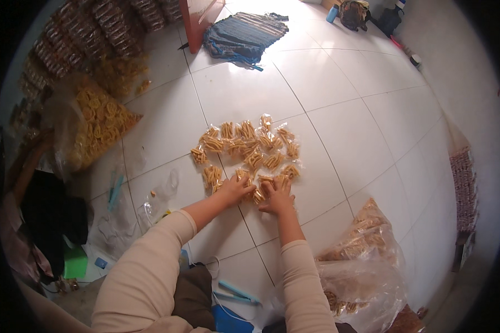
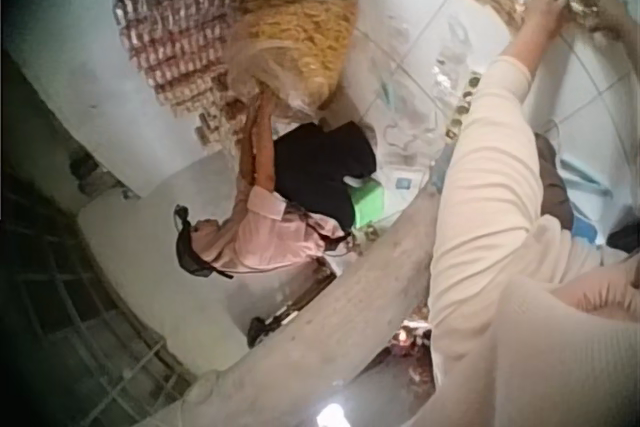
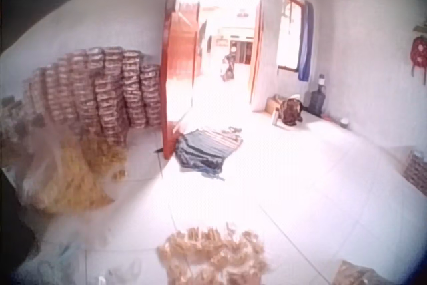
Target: The person sorts and packs small snacks into clear plastic bags by hand, using a heat sealer to seal the bags before placing them in a larger container.
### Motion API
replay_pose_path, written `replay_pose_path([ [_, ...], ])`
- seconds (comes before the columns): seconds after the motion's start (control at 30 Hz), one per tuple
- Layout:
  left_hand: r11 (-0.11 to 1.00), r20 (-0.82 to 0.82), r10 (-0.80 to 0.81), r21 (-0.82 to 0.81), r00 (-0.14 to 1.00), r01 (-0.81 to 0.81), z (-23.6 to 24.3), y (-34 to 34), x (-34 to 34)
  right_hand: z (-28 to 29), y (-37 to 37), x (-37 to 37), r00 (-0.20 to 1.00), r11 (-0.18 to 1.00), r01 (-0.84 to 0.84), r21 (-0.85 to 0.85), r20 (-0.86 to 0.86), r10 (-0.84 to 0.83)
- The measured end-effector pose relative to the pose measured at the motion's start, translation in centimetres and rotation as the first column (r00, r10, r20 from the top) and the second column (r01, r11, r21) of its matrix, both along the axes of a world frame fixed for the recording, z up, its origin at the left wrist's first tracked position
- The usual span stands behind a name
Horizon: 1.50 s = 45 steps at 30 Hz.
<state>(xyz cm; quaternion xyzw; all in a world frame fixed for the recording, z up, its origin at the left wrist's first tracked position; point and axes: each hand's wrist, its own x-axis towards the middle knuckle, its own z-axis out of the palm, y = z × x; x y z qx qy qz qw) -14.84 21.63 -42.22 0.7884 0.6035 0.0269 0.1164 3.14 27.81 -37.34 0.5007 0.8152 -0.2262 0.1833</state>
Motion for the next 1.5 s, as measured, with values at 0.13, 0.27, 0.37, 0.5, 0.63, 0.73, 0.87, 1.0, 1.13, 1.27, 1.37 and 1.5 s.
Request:
replay_pose_path([
  [0.13,0.998,0.076,-0.069,0.002,0.995,0.069,0.2,0.7,0.4,-2.0,-3.7,1.0,0.987,0.971,0.113,0.212,-0.136,-0.085],
  [0.27,0.978,0.120,-0.136,-0.144,0.983,0.153,2.0,0.4,0.2,-3.0,-6.5,2.0,0.940,0.934,0.177,0.310,-0.336,-0.066],
  [0.37,0.995,0.280,-0.026,-0.089,0.960,0.053,3.3,-0.2,0.5,-2.7,-7.6,2.9,0.906,0.955,0.209,0.210,-0.408,-0.109],
  [0.5,0.998,0.592,0.060,-0.008,0.804,-0.068,5.4,-0.1,0.9,-0.4,-8.0,3.0,0.856,0.948,0.262,0.180,-0.497,-0.142],
  [0.63,0.987,0.740,0.035,0.081,0.672,-0.140,9.0,0.8,1.6,6.8,-8.2,2.9,0.834,0.969,0.233,0.079,-0.528,-0.157],
  [0.73,0.962,0.845,-0.116,0.227,0.522,-0.153,14.1,1.3,3.9,14.9,-10.3,4.4,0.843,1.000,-0.016,0.011,-0.538,0.020],
  [0.87,0.966,0.922,-0.249,0.260,0.298,0.003,21.4,-0.3,9.0,28.1,-15.8,10.3,0.897,0.932,-0.236,-0.277,-0.431,0.099],
  [1.0,0.879,0.980,-0.199,0.170,0.020,0.446,28.2,-6.1,15.7,34.3,-21.3,19.7,0.976,0.854,-0.057,-0.518,-0.207,-0.060],
  [1.13,0.573,0.894,-0.427,0.148,0.140,0.806,30.9,-11.4,25.0,32.6,-25.9,29.9,0.922,0.917,0.329,-0.227,-0.132,-0.364],
  [1.27,0.784,0.673,-0.473,0.027,0.569,0.621,24.2,-12.6,29.6,31.5,-26.4,33.5,0.917,0.921,0.381,0.088,-0.163,-0.364],
  [1.37,0.757,0.631,-0.537,0.067,0.560,0.650,22.5,-12.6,30.1,32.6,-26.4,31.9,0.786,0.866,0.500,0.032,-0.436,-0.438],
  [1.5,0.743,0.787,-0.463,0.093,0.408,0.663,24.7,-12.0,27.6,31.5,-25.6,30.5,0.836,0.914,0.403,0.032,-0.419,-0.354],
])
